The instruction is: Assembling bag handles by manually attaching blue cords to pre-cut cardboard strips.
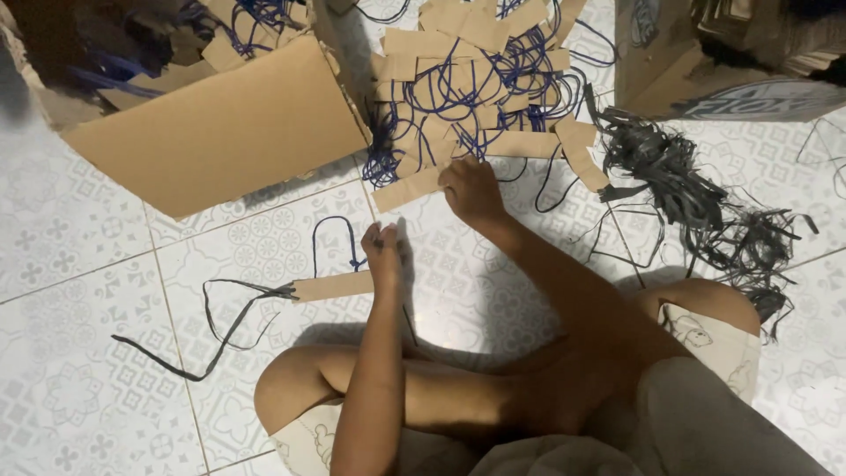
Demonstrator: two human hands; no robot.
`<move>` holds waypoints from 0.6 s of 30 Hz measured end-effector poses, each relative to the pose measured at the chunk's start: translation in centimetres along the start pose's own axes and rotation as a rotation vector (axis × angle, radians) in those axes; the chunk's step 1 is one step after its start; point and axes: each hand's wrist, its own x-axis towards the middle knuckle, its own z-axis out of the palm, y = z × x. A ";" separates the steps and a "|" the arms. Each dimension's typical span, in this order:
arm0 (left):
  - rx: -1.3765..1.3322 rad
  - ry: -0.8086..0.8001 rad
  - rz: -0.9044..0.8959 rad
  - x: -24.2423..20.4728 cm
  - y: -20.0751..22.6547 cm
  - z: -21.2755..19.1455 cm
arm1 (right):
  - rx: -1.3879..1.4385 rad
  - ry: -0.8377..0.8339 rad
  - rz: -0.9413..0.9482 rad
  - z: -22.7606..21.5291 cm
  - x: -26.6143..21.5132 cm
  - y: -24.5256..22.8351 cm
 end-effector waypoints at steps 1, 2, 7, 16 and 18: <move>-0.138 -0.033 -0.074 -1.3 1.3 -0.2 | -0.035 -0.040 0.014 0.1 -0.3 0.4; -0.143 -0.035 -0.077 -1.2 1.5 -0.1 | -0.040 -0.044 0.012 -1.3 -0.7 -0.1; -0.389 -0.172 -0.038 0.8 1.3 0.5 | 0.102 -0.037 0.083 -4.7 -2.8 -1.6; -0.564 -0.125 -0.073 1.8 1.3 0.1 | 1.470 0.027 1.018 -1.0 -8.4 -0.9; -0.502 -0.127 -0.032 -3.2 2.3 0.0 | 1.523 -0.023 1.063 -4.9 -8.0 -1.5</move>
